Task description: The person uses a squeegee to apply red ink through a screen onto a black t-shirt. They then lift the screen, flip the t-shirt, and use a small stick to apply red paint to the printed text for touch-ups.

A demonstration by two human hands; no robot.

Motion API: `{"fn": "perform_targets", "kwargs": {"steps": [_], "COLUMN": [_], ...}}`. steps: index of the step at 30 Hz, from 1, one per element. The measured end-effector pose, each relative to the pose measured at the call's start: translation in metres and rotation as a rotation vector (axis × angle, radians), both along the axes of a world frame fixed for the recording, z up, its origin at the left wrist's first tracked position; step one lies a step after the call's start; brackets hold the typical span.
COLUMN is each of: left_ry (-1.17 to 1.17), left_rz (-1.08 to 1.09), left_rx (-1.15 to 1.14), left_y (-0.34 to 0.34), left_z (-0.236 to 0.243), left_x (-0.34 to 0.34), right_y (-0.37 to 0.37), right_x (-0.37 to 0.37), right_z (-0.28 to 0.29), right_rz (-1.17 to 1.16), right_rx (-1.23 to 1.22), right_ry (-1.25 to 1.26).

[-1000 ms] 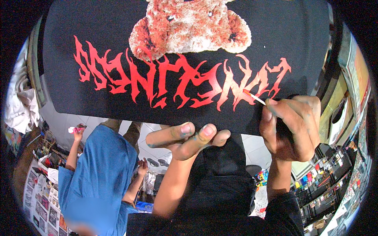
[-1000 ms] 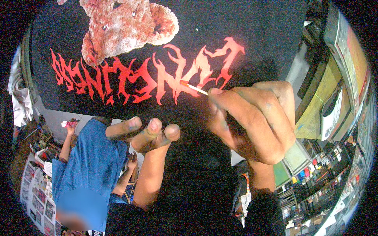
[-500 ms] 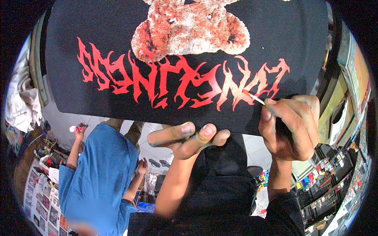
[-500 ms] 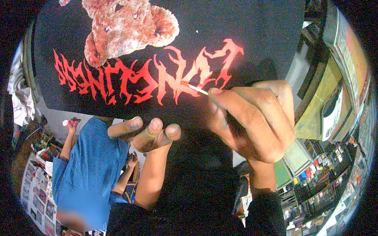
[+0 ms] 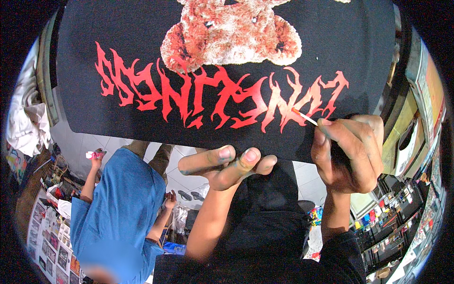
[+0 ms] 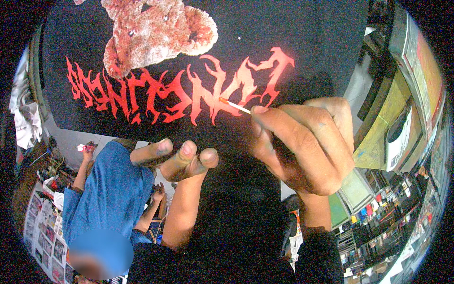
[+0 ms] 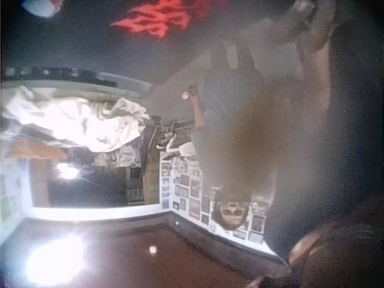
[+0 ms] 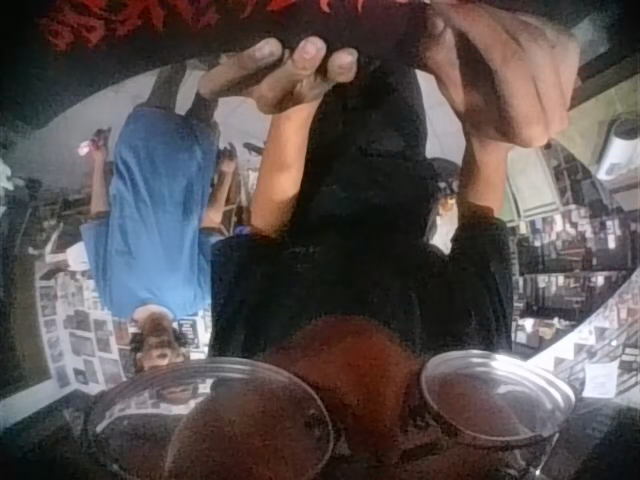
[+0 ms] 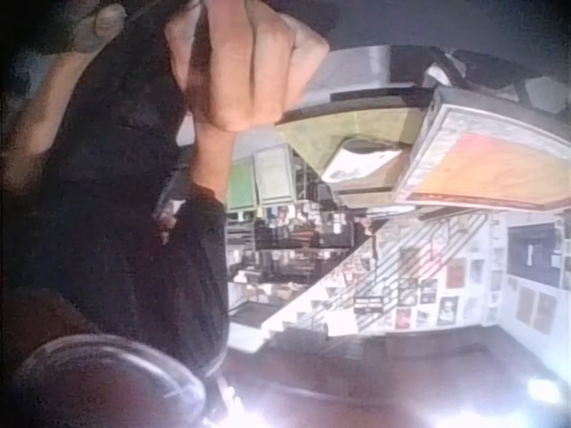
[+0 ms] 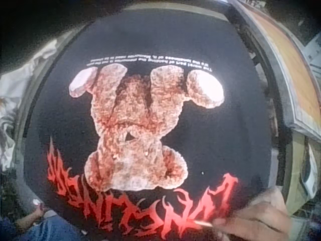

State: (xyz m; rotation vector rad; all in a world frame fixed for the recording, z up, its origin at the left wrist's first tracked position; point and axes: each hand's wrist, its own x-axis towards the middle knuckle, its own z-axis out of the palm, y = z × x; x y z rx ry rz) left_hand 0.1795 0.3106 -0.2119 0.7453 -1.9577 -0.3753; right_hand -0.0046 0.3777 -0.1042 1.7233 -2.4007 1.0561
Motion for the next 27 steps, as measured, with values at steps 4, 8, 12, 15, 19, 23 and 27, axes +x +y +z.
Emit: {"fn": "perform_targets", "kwargs": {"steps": [4, 8, 12, 15, 19, 23, 27], "left_ry": [0.004, 0.006, 0.015, 0.019, 0.023, 0.034, 0.041], "left_rz": [-0.001, -0.004, -0.012, -0.02, -0.021, -0.028, -0.038], "left_rx": [0.005, 0.013, 0.012, 0.014, 0.014, 0.012, 0.013], "left_y": [-0.0013, -0.0022, -0.0021, -0.0033, -0.0025, -0.0039, -0.0047], "left_z": [0.0002, 0.0022, 0.0003, 0.0019, 0.0009, 0.0007, 0.0011], "left_x": [0.0006, 0.0016, -0.0001, -0.0003, -0.0013, -0.0033, -0.0044], "right_y": [0.0009, 0.0021, 0.0013, 0.0012, 0.0014, 0.0024, 0.0033], "right_x": [-0.001, -0.0042, -0.0011, -0.0004, -0.0004, -0.0015, -0.003], "right_z": [-0.0007, -0.0017, -0.0015, -0.0016, -0.0008, 0.0001, 0.0013], "right_rz": [0.008, 0.018, -0.007, -0.023, -0.008, 0.008, 0.03], "right_rx": [0.005, -0.007, -0.006, 0.0, 0.014, 0.026, 0.034], "right_ry": [-0.01, -0.01, -0.027, -0.03, -0.028, -0.014, -0.022]}}
